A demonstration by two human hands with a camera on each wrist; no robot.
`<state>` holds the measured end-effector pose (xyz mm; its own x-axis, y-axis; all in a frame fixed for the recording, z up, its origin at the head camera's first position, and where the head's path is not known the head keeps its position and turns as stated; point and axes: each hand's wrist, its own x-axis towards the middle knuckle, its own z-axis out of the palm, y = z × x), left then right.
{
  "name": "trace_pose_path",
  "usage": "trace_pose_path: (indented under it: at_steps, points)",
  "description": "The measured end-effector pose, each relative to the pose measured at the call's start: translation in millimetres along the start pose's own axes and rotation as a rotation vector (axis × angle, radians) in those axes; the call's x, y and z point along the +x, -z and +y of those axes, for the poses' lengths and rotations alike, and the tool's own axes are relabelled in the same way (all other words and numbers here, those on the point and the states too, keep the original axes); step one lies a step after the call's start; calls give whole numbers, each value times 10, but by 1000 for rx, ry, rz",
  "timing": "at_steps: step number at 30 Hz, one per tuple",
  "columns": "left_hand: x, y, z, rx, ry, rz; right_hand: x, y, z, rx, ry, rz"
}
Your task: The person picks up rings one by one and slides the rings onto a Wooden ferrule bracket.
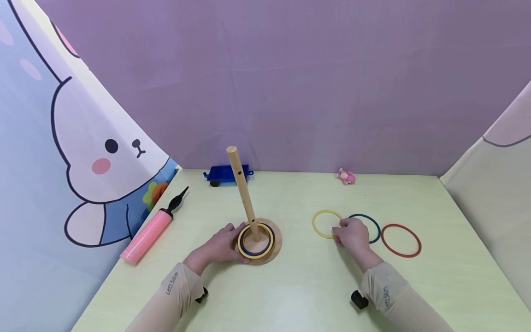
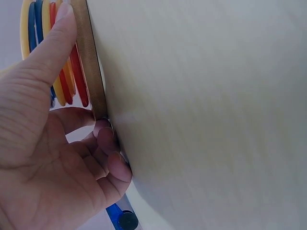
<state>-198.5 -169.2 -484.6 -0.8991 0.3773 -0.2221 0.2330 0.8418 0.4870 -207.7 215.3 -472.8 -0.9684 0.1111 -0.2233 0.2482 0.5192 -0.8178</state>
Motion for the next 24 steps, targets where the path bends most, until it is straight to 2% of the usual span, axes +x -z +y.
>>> trace_pose_path:
  at_steps: [5, 15, 24]
  points:
    - [-11, 6, 9, 6, -1, 4, -5, 7, 18, -23, 9, 8]
    - [-9, 4, -2, 7, -5, 14, 67, 57, 121, -68, 39, 88]
    - [-8, -25, -19, 8, -6, 14, 66, 39, 133, -154, 54, 62]
